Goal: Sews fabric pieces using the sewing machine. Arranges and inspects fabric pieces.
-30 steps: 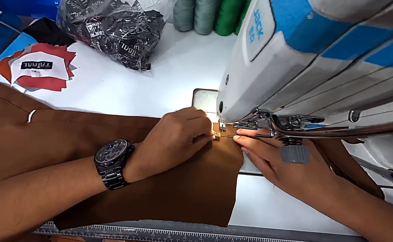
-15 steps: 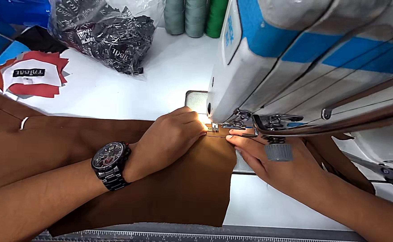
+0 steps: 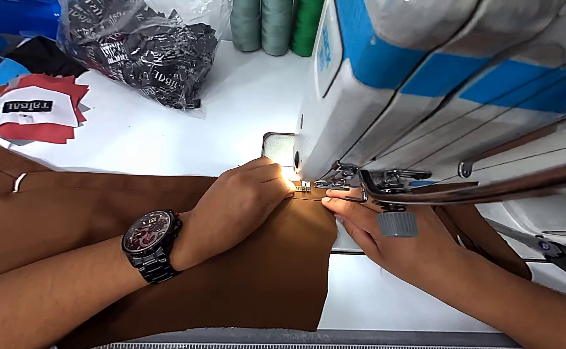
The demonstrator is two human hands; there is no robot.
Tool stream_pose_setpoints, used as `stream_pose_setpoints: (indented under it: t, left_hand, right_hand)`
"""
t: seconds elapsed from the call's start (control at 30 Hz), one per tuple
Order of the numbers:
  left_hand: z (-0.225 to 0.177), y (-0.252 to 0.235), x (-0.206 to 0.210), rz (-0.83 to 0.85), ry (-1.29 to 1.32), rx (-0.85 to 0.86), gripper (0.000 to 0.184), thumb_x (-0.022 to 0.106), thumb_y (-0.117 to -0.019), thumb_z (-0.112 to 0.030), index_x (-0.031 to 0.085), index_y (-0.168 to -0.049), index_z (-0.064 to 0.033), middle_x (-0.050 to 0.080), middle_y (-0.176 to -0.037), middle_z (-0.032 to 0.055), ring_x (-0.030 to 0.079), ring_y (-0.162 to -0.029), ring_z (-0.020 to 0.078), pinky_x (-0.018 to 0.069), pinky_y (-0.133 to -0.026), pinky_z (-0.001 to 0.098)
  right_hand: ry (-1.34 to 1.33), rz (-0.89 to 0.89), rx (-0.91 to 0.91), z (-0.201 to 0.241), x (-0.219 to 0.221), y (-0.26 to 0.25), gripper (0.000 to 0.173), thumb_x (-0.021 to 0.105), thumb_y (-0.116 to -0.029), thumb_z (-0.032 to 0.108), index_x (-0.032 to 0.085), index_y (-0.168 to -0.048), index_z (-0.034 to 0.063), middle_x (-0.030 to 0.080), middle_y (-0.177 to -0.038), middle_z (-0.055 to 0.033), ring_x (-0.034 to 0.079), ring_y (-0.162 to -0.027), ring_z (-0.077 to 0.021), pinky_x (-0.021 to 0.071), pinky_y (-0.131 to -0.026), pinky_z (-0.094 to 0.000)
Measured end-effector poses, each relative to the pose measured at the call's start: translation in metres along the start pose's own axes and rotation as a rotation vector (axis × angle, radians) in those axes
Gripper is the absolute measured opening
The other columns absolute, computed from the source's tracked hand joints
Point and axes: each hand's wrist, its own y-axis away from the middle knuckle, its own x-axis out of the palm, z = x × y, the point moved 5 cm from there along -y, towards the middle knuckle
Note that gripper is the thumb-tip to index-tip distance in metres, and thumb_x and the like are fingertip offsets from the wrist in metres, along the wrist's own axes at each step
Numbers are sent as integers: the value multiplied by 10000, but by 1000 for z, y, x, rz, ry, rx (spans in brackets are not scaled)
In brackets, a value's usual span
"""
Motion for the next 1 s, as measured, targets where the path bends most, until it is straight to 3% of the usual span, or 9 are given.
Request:
stream_pose_setpoints:
  t: [0.23,0.47,0.63,0.8,1.0]
  left_hand:
    - [1,-1,1,26,-1,1,203,566,-978,-31,766,-941,-41,670,-871,51,635,-846,165,521,-731,264]
    - [-1,-2,3,-22,-71,45,176,593,-958,-70,765,-921,-69,673,-865,29,627,-832,149,502,-711,244]
    - [-4,0,4,-24,-91,110,217,592,-958,-62,800,-1012,-97,727,-963,18,649,-880,138,512,-756,242]
    - [1,2,7,28,-43,114,254,551,-988,-37,792,-1054,-80,746,-1005,39,682,-958,165,544,-813,258]
    - [1,-1,6,-8,-50,104,220,588,-960,-52,799,-1002,-99,736,-942,4,659,-901,120,511,-775,217]
  right_hand:
    - [11,8,-11,1,0,1,304,508,-990,194,791,-1081,133,736,-1032,-35,692,-1038,-232,565,-888,-407]
    - [25,3,-16,1,-2,0,307,509,-988,192,792,-1091,131,732,-1015,-37,694,-1013,-232,565,-873,-404]
    - [19,3,-13,1,-2,-1,310,508,-985,183,790,-1106,141,739,-1071,-30,691,-1058,-220,562,-900,-394]
    - [16,-19,-20,3,-4,-2,299,509,-985,176,790,-1072,123,724,-1006,-35,691,-1008,-227,571,-861,-395]
    - [21,-6,-17,2,-2,-1,303,509,-983,176,789,-1085,123,720,-988,-32,689,-997,-224,566,-858,-388]
